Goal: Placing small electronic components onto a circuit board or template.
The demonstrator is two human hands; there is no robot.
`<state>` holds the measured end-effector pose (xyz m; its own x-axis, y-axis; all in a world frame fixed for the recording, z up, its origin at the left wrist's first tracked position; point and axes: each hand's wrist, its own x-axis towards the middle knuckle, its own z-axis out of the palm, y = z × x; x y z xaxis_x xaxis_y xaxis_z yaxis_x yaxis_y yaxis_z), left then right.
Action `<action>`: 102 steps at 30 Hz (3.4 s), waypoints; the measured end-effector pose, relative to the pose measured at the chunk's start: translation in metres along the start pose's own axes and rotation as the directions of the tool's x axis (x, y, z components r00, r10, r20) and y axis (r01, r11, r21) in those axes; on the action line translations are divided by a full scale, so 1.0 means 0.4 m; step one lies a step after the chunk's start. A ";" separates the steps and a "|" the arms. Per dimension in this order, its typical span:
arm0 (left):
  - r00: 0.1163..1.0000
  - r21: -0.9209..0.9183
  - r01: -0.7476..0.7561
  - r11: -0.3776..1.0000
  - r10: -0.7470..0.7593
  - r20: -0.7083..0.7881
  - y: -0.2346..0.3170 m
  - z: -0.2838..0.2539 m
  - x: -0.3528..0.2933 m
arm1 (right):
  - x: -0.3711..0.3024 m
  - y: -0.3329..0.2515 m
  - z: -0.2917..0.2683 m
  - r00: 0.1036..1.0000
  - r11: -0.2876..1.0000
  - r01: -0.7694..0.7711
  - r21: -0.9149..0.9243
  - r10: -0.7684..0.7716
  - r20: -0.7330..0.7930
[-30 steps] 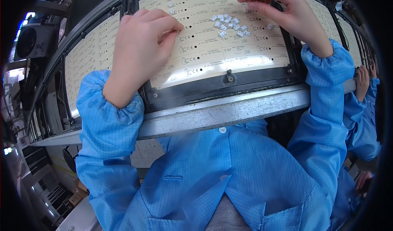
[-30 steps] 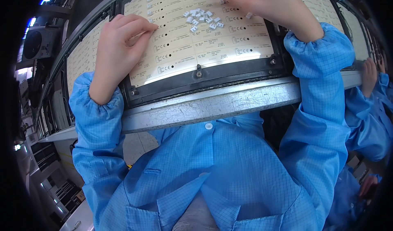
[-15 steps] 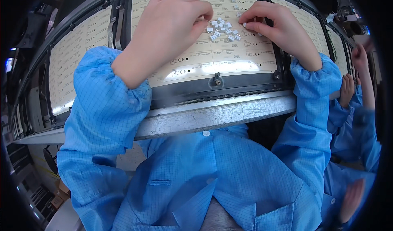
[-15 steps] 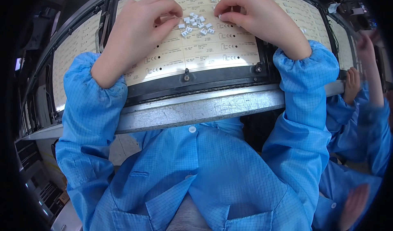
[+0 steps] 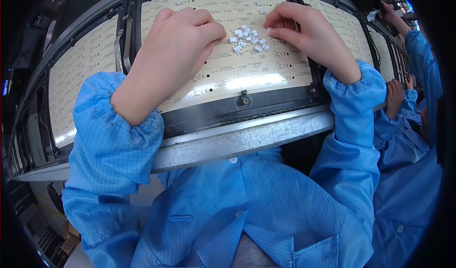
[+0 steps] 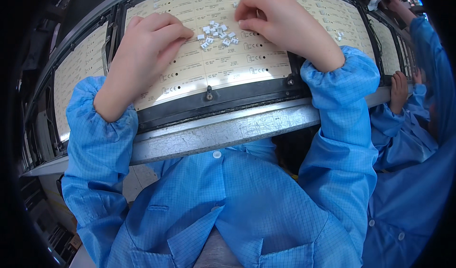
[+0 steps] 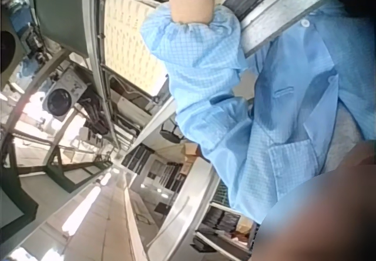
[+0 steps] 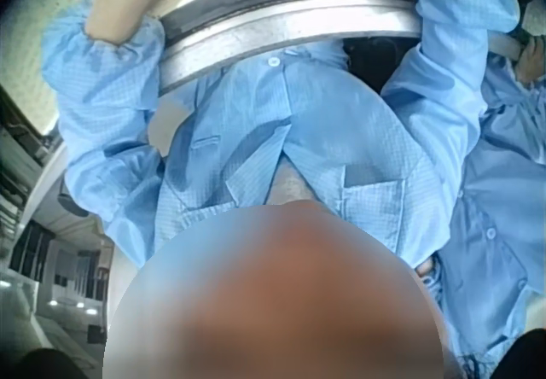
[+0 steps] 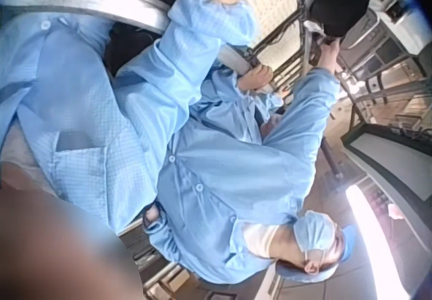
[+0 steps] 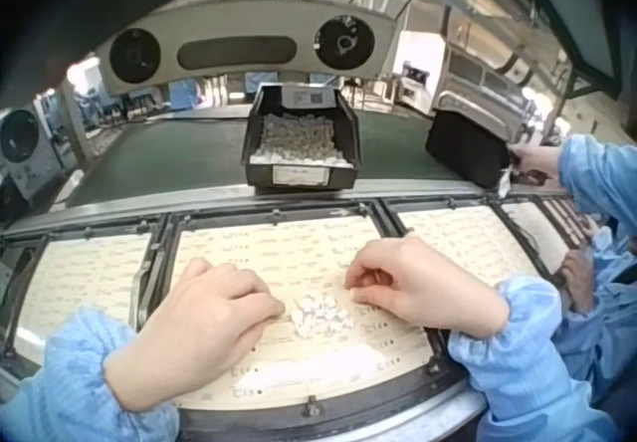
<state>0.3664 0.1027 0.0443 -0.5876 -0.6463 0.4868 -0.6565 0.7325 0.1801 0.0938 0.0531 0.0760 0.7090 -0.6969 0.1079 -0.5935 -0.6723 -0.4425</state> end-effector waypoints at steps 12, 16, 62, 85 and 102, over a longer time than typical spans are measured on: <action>0.953 -0.214 0.300 0.930 -0.284 0.102 -0.002 -0.122 -0.054 | -0.061 -0.002 -0.044 0.980 0.981 -0.192 0.002 0.192 0.052; 0.976 -0.100 0.205 0.974 -0.196 0.098 -0.004 -0.109 -0.063 | -0.065 -0.004 -0.046 0.983 0.984 -0.174 -0.042 0.176 0.052; 0.994 -0.036 0.086 0.996 -0.084 0.068 0.044 -0.071 -0.083 | -0.040 -0.052 0.031 0.993 0.995 -0.100 -0.014 0.099 -0.060; 0.971 -0.149 0.239 0.960 -0.234 0.049 0.032 -0.094 -0.115 | -0.036 -0.068 0.038 0.978 0.990 -0.094 0.108 0.112 -0.175; 0.981 0.044 0.174 0.984 -0.178 0.079 0.066 -0.086 -0.052 | -0.084 -0.056 0.026 0.975 0.975 -0.068 0.211 0.110 -0.195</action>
<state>0.3777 0.1428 0.0683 -0.4971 -0.7809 0.3783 -0.7693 0.5983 0.2241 0.0873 0.0941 0.0731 0.5511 -0.8021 0.2301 -0.5470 -0.5555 -0.6263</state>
